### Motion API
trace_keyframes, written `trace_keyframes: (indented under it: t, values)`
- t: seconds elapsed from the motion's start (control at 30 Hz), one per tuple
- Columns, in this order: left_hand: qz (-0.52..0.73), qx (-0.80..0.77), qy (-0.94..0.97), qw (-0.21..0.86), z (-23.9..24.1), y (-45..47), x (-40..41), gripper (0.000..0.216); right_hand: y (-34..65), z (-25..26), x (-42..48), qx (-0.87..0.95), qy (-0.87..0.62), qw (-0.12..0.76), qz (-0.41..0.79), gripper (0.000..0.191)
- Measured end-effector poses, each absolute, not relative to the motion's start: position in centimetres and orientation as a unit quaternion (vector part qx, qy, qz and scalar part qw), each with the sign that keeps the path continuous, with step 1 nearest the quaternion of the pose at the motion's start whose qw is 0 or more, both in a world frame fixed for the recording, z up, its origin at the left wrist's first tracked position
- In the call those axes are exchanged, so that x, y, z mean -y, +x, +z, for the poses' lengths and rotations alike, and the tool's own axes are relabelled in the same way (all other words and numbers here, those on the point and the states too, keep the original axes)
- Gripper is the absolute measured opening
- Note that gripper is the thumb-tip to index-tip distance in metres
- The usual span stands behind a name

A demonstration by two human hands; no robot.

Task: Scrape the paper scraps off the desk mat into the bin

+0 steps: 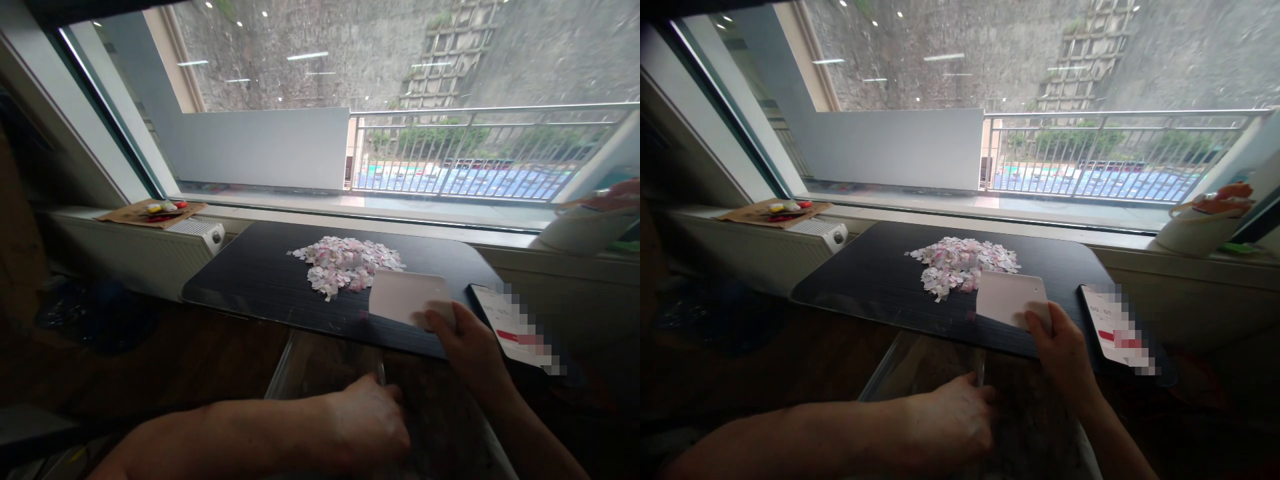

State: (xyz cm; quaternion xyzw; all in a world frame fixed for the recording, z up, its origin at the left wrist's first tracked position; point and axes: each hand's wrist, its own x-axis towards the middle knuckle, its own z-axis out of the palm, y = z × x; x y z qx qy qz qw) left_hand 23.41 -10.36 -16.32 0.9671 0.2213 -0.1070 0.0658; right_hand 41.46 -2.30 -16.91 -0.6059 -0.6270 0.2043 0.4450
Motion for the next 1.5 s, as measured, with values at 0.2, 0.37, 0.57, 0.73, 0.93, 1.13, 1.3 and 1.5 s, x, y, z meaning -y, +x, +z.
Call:
trace_keyframes:
  t: [0.2, 0.37, 0.57, 0.73, 0.93, 1.13, 1.3, 1.5]
  values:
    - [-0.101, -0.226, 0.967, 0.066, -16.7, 23.3, 10.4, 0.009, 40.7, -16.8, 2.2, 0.631, -0.595, 0.445, 0.224, 0.032]
    - [-0.081, -0.218, 0.97, 0.067, -17.0, 23.1, 10.2, 0.009, 40.5, -17.0, 3.5, 0.642, -0.57, 0.427, 0.283, 0.033]
    - [-0.11, -0.217, 0.967, 0.071, -16.5, 23.1, 10.3, 0.008, 40.5, -16.8, 4.0, 0.63, -0.573, 0.436, 0.291, 0.033]
    - [-0.133, -0.222, 0.963, 0.075, -16.1, 23.2, 10.2, 0.005, 40.1, -16.7, 4.5, 0.663, -0.547, 0.419, 0.294, 0.028]
    - [-0.121, -0.229, 0.964, 0.065, -17.1, 22.8, 10.2, 0.003, 38.7, -16.2, 4.5, 0.67, -0.535, 0.436, 0.274, 0.025]
    - [-0.12, -0.239, 0.961, 0.063, -16.3, 21.2, 11.2, 0.008, 39.4, -16.8, 4.1, 0.652, -0.528, 0.454, 0.298, 0.026]
    - [-0.138, -0.27, 0.95, 0.076, -15.5, 19.8, 11.9, 0.01, 40.5, -16.6, 2.1, 0.598, -0.569, 0.496, 0.267, 0.032]
    - [-0.103, -0.308, 0.943, 0.076, -16.8, 19.2, 11.9, 0.014, 39.8, -16.6, -1.2, 0.606, -0.569, 0.528, 0.173, 0.036]
